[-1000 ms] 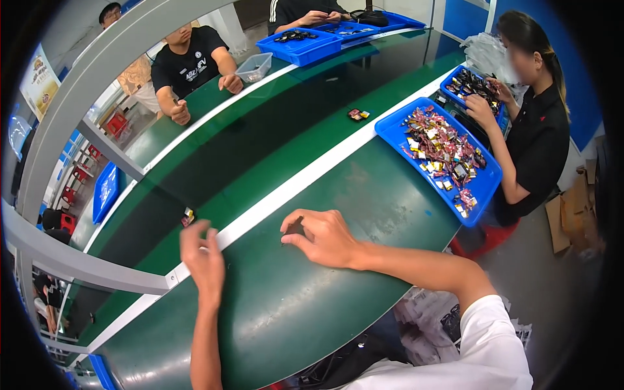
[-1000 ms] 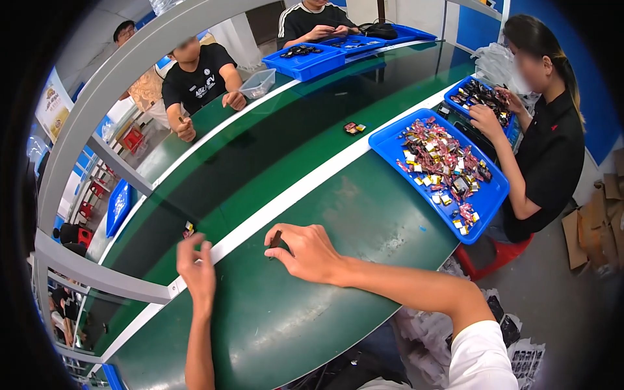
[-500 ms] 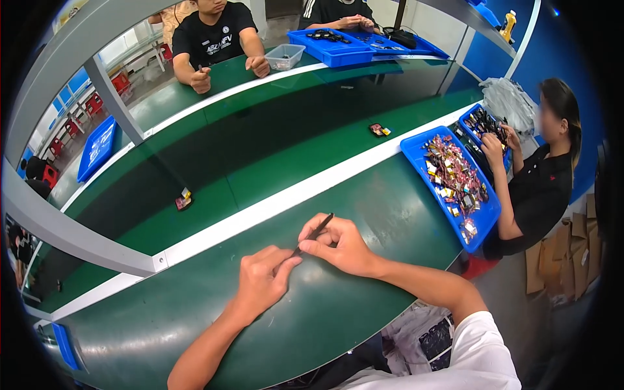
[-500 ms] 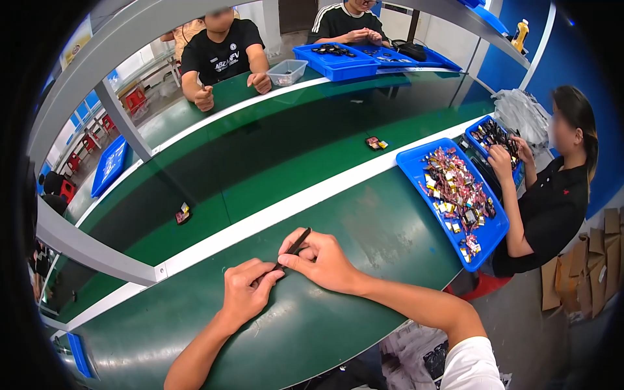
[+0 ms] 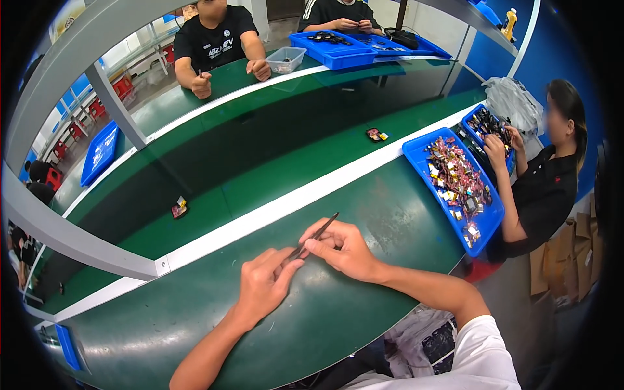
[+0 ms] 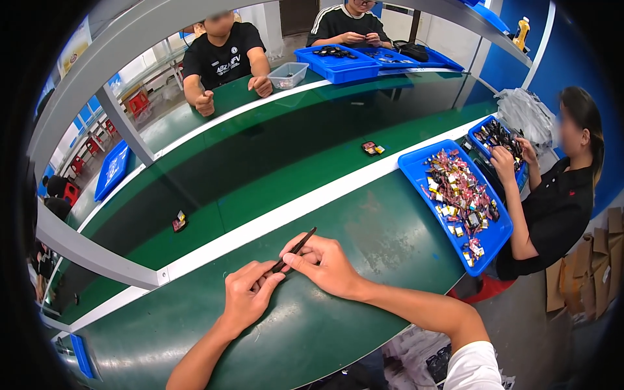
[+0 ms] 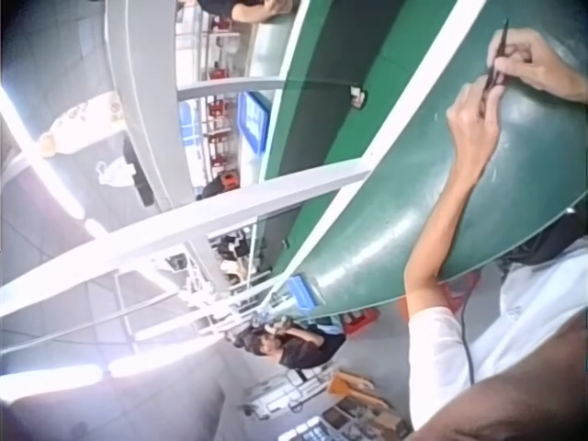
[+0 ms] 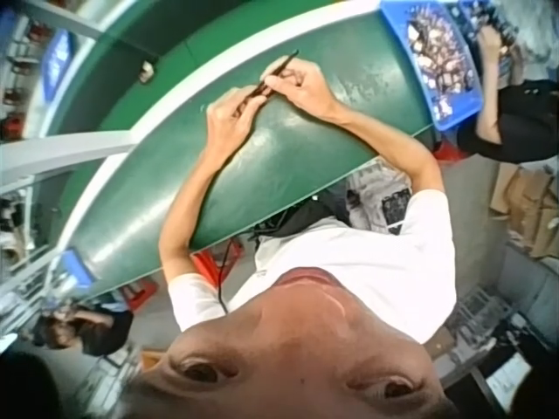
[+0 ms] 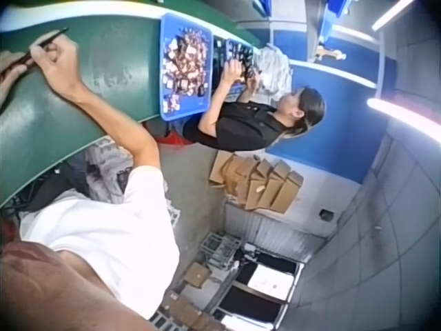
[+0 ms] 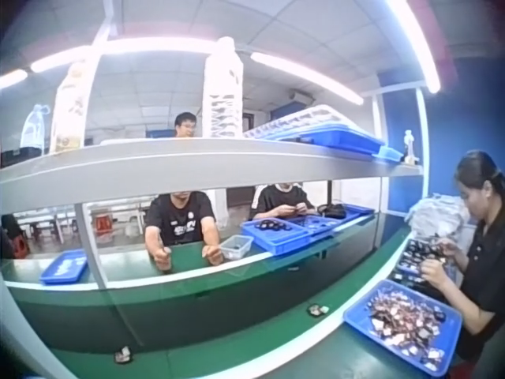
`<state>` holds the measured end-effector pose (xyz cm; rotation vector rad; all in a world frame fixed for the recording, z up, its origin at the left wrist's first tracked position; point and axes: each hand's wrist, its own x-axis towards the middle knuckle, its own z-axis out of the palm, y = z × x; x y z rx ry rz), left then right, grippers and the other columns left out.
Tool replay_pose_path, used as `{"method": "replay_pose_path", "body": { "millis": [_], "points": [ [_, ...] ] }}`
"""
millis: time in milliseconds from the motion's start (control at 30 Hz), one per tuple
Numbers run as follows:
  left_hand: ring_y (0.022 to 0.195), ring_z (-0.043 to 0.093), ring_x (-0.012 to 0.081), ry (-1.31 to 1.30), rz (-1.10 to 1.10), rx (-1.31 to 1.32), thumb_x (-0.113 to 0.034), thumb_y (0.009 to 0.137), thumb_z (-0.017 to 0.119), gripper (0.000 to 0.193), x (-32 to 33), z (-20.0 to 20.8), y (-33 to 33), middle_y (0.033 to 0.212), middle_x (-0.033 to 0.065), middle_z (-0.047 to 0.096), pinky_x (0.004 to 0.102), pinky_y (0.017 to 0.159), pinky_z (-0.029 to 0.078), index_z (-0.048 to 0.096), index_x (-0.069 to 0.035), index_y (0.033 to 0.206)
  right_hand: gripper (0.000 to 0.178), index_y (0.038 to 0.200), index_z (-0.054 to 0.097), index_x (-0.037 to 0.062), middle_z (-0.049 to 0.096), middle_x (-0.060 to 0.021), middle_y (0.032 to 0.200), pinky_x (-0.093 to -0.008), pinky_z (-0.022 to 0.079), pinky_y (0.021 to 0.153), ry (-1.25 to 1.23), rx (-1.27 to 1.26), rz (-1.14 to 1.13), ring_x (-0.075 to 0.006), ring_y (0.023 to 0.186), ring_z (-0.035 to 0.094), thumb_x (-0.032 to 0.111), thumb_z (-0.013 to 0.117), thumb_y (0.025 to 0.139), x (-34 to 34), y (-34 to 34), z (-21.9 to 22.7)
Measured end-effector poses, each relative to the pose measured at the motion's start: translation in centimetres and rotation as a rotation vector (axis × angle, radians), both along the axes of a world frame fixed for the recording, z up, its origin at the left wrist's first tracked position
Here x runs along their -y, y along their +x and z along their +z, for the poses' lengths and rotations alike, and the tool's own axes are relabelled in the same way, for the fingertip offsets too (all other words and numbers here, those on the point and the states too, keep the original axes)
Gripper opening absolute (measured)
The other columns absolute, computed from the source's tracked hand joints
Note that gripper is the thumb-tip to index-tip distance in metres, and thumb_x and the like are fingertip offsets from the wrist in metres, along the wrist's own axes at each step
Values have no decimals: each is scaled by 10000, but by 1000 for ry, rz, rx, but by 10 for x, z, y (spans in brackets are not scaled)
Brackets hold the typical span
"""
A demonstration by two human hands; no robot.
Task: Assembling small electronic components and circuit boards at a factory workstation.
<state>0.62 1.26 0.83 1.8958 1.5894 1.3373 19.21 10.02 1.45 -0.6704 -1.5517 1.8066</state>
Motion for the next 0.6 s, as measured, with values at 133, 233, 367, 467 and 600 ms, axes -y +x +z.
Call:
{"method": "replay_pose_path", "body": {
  "millis": [133,233,367,467,600],
  "points": [
    [504,491,106,17,15,-11,-62,841,812,149,0,-4,-2,658,58,604,270,468,372,758,17,956,138,1082,649,-50,706,-77,975,-260,552,804,-1,-19,-5,-124,916,713,70,637,1014,0,0,1],
    [507,496,106,27,27,-12,-64,840,814,132,0,-5,-1,655,59,606,270,468,376,756,17,925,146,1086,653,-40,709,-64,932,-245,541,791,14,7,-12,-108,904,706,80,657,1004,0,0,-2],
    [507,500,110,19,26,-21,-71,835,821,139,-1,-6,-1,655,60,609,272,471,383,755,19,918,165,1084,662,-17,696,-20,851,-205,426,595,171,17,-57,-8,667,560,85,712,964,-2,-1,-13],
    [506,501,113,24,25,-31,-72,833,823,144,-1,-8,-2,658,62,610,275,472,386,754,21,919,172,1077,665,-5,685,-5,826,-206,334,513,210,49,-57,22,568,435,80,734,944,-1,-1,-10],
    [507,502,115,27,27,-31,-69,834,822,144,-1,-8,-2,660,66,609,279,472,387,753,24,919,162,1068,667,3,674,1,804,-210,315,496,223,72,-62,26,547,405,73,735,939,-1,-1,-10]
  ]
}}
